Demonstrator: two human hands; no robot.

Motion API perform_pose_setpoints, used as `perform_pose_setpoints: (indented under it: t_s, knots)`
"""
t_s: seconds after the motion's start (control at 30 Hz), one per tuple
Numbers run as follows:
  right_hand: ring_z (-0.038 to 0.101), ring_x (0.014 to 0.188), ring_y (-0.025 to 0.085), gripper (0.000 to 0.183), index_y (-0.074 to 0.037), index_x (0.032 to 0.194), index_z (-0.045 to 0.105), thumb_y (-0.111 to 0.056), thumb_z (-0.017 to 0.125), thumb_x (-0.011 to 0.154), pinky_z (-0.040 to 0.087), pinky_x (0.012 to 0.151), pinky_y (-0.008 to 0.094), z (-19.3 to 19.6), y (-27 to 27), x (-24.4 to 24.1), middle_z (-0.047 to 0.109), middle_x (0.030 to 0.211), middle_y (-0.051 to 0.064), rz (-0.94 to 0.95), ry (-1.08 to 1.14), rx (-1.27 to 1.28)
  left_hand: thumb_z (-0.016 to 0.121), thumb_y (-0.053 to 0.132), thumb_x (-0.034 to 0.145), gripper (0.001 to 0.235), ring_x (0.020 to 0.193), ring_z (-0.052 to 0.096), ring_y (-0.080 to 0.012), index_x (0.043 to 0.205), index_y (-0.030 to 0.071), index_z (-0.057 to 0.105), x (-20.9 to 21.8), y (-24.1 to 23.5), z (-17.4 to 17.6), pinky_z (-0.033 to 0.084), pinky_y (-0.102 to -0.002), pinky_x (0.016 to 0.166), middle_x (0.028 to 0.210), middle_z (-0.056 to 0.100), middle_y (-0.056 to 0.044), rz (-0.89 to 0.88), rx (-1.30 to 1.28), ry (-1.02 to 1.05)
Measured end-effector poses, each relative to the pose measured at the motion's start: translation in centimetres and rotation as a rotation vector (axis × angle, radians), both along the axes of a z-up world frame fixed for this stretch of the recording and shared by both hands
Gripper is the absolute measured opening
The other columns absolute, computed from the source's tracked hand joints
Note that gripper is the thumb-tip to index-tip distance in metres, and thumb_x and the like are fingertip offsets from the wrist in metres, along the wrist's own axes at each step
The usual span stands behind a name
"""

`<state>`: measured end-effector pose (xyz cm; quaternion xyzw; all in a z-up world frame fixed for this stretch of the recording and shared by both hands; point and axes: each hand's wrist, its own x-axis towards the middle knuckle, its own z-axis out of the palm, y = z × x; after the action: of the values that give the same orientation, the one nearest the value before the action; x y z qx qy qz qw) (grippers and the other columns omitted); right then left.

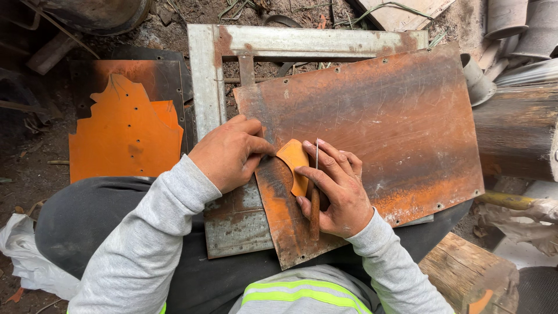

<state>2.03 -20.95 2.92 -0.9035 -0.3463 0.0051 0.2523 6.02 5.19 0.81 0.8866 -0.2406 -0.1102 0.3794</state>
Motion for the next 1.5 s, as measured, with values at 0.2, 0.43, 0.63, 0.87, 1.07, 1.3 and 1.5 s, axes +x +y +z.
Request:
perform_pose_setpoints:
  t_s: [0.2,0.43,0.63,0.87,1.07,1.3,1.5]
  knots:
    - [0.044,0.146,0.034,0.045,-0.011,0.122,0.068,-0.026,0.078,0.08,0.026,0.118,0.047,0.11,0.06,0.03,0.054,0.151,0.017,0.003,-0.006,0.005,0.069,0.007,0.08,0.028,0.095,0.06,-0.0293,0.106,0.012,0.08,-0.04,-0.03,0.07,0.053,-0.04,0.085,0.095,0.063,-0.008,-0.002,0.002,-0.002]
    - [0.045,0.146,0.035,0.045,-0.01,0.122,0.068,-0.024,0.078,0.08,0.027,0.119,0.048,0.12,0.02,-0.11,0.054,0.151,0.018,0.0,0.0,0.006,0.069,0.009,0.082,0.026,0.096,0.06,-0.0289,0.105,0.012,0.081,-0.2,-0.08,0.41,0.053,-0.04,0.085,0.092,0.063,-0.008,-0.01,0.038,0.004]
    - [0.045,0.146,0.035,0.045,-0.009,0.121,0.069,-0.023,0.078,0.078,0.028,0.119,0.048,0.08,0.06,-0.13,0.054,0.15,0.018,-0.005,0.002,0.013,0.069,0.009,0.081,0.026,0.097,0.059,-0.0288,0.105,0.012,0.081,-0.16,-0.16,0.36,0.053,-0.04,0.087,0.093,0.063,-0.008,-0.017,0.035,-0.009]
    - [0.046,0.145,0.035,0.045,-0.01,0.121,0.069,-0.023,0.078,0.078,0.028,0.118,0.048,0.08,0.06,-0.24,0.054,0.15,0.018,-0.014,0.014,0.008,0.069,0.008,0.08,0.028,0.098,0.058,-0.0294,0.105,0.011,0.081,-0.28,-0.14,0.18,0.053,-0.04,0.086,0.093,0.063,-0.008,-0.015,0.021,-0.014]
    - [0.046,0.144,0.036,0.047,-0.01,0.12,0.069,-0.023,0.081,0.077,0.028,0.118,0.047,0.0,0.09,-0.16,0.054,0.15,0.017,-0.018,0.015,0.011,0.069,0.008,0.08,0.028,0.096,0.058,-0.0294,0.106,0.011,0.08,-0.24,-0.13,0.2,0.053,-0.04,0.086,0.092,0.063,-0.008,-0.016,0.032,0.002]
    - [0.047,0.144,0.036,0.047,-0.011,0.12,0.07,-0.025,0.084,0.077,0.029,0.118,0.047,-0.02,0.04,-0.23,0.054,0.151,0.017,-0.019,0.01,0.011,0.069,0.008,0.079,0.029,0.097,0.058,-0.03,0.105,0.011,0.08,-0.22,-0.14,0.3,0.052,-0.04,0.086,0.093,0.063,-0.009,-0.015,0.026,0.002]
    - [0.047,0.144,0.035,0.047,-0.012,0.12,0.07,-0.025,0.084,0.078,0.03,0.118,0.047,-0.01,0.15,-0.27,0.054,0.151,0.016,-0.029,0.026,0.021,0.069,0.009,0.08,0.028,0.098,0.059,-0.0297,0.105,0.011,0.08,-0.14,-0.12,0.44,0.052,-0.039,0.087,0.093,0.063,-0.009,-0.016,0.032,0.011]
